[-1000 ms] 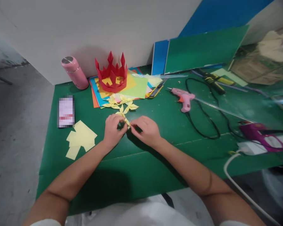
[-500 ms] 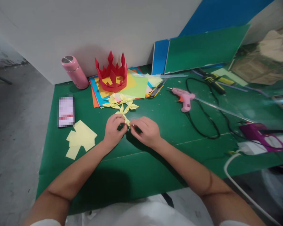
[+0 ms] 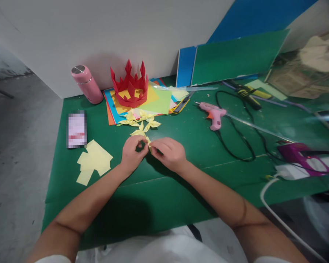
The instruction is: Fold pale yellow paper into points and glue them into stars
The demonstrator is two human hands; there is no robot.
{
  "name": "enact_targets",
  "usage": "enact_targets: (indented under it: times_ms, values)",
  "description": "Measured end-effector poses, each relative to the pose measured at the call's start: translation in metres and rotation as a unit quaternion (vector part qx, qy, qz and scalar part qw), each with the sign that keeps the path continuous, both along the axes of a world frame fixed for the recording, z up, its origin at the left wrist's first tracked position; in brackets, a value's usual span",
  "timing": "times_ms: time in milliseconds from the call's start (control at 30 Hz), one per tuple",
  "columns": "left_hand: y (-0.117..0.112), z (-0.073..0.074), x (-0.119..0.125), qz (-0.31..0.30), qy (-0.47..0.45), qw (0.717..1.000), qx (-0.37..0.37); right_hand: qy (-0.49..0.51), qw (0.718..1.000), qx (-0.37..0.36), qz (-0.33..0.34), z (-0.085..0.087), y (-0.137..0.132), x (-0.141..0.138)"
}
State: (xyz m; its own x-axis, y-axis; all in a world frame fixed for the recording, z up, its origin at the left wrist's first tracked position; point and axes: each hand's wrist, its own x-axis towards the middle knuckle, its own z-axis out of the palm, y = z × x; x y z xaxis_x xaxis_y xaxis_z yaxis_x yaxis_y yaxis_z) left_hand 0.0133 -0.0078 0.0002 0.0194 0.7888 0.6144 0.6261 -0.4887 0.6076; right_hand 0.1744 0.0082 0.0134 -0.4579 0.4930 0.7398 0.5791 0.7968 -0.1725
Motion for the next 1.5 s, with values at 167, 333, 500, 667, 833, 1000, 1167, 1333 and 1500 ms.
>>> enact_targets:
  times_ms: [167,333,500,667,833,1000,1167,1333,1500]
  values:
    - [-0.001,0.005,0.002,-0.005,-0.004,1.0,-0.013,-0.013,1.0,0.008,0.009,0.0,0.001,0.002]
    - [-0.002,0.004,0.004,-0.008,-0.023,0.999,-0.021,-0.019,1.0,-0.006,0.015,0.0,0.0,0.003]
    - [-0.001,0.003,0.004,-0.015,-0.033,0.999,-0.021,-0.008,1.0,-0.018,0.015,0.0,0.0,0.0]
    - [0.001,0.003,0.0,-0.026,0.032,0.999,-0.004,-0.039,0.999,-0.013,-0.018,0.003,0.002,-0.001]
    - [0.0,0.002,-0.002,-0.008,0.08,0.997,0.02,-0.097,0.994,-0.023,-0.04,0.004,0.006,0.003]
    - [0.001,0.002,-0.002,-0.004,0.093,0.994,0.051,-0.108,0.994,-0.018,-0.023,0.002,0.009,0.007]
    - [0.003,0.001,-0.003,-0.051,0.08,0.996,0.001,-0.098,0.993,-0.064,0.03,0.0,0.014,0.012]
    - [0.004,0.002,-0.003,-0.065,0.085,0.994,0.0,-0.092,0.989,-0.109,0.046,0.002,0.016,0.015]
    - [0.005,0.003,-0.002,-0.072,0.103,0.992,0.019,-0.105,0.99,-0.089,0.03,0.003,0.015,0.014]
